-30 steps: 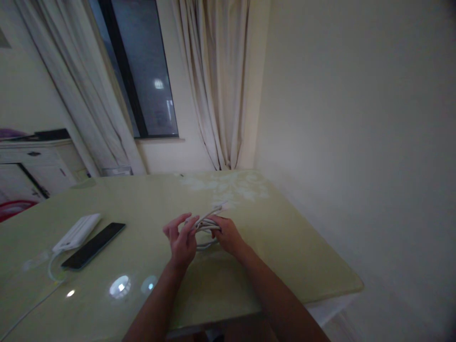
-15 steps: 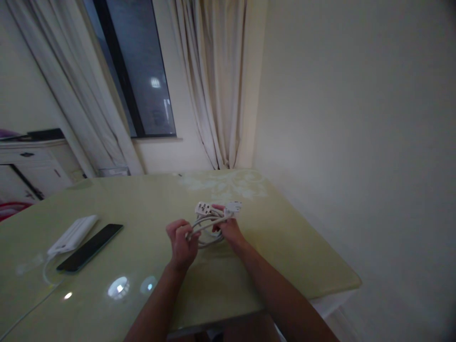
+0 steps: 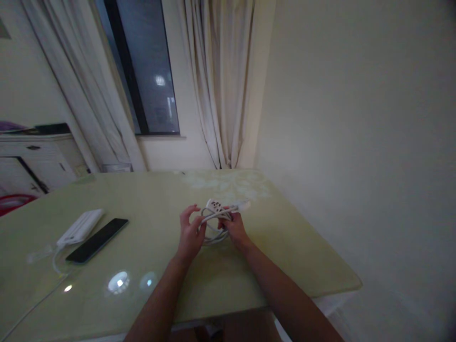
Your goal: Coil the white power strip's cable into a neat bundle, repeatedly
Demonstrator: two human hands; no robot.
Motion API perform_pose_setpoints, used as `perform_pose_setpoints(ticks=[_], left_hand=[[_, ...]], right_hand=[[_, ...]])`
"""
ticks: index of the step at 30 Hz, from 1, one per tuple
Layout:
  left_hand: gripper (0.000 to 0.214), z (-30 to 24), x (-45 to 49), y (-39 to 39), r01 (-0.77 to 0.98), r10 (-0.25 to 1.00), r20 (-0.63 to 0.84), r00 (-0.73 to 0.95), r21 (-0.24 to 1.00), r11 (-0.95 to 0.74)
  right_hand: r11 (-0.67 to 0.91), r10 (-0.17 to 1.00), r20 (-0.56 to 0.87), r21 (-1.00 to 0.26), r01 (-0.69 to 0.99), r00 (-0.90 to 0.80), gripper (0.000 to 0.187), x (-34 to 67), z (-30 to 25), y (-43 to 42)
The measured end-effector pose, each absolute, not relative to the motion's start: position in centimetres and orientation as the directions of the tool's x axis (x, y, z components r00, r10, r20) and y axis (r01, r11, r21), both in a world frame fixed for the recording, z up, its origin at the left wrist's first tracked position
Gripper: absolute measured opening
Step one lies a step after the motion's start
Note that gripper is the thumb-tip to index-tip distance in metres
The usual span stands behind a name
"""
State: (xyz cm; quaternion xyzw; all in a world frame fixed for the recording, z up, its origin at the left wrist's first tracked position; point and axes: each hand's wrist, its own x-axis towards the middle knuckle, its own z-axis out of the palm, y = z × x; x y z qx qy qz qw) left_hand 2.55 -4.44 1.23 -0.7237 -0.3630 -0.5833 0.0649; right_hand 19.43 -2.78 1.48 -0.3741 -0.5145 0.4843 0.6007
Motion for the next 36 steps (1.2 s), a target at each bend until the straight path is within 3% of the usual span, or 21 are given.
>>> perform_pose_setpoints(ticks=[6, 10, 14, 19, 25, 31, 36], left_hand=[[0.026, 1.3, 2.3, -3.9, 0.528, 0.584, 0.780, 0.226, 0.406, -0.746], [0.024, 1.1, 2.7, -4.0, 0.542, 0.538, 0.831, 0.143, 0.389, -0.745], [0.046, 0.9, 2.6, -3.9, 0.503, 0.593, 0.799, 0.104, 0.472, -0.724], [0.038, 0.8, 2.0, -3.7, 0.441, 0.591, 0.781, 0.201, 0.467, -0.767], [0.030, 1.7, 2.8, -4.5, 0.471, 0.695, 0.707, 0.133, 0.572, -0.672], [0.026, 2.3, 2.9, -4.5, 0.433, 0.705, 0.709, 0.017, 0.630, -0.645], [0.026, 2.2, 1.4, -4.3, 0.489, 0.611, 0.744, -0.270, 0.653, -0.578]], right_hand=[[0.242, 0.970, 0.245, -0.955, -0.172, 0.002, 0.017, 19.5, 1.2, -2.6], [0.234, 0.971, 0.238, -0.947, -0.219, 0.011, 0.024, 19.8, 1.6, -2.6], [0.225, 0.967, 0.246, -0.945, -0.238, -0.065, 0.026, 20.1, 1.8, -2.9], [0.198, 0.974, 0.217, -0.950, -0.240, -0.057, 0.020, 19.7, 1.7, -3.0], [0.091, 0.996, 0.084, -0.967, -0.239, 0.040, 0.025, 19.4, 1.9, -2.5], [0.149, 0.984, 0.173, -0.920, -0.363, -0.036, 0.040, 19.3, 2.2, -2.2], [0.270, 0.955, 0.147, -0.795, -0.544, 0.259, 0.066, 19.6, 2.0, -1.6]])
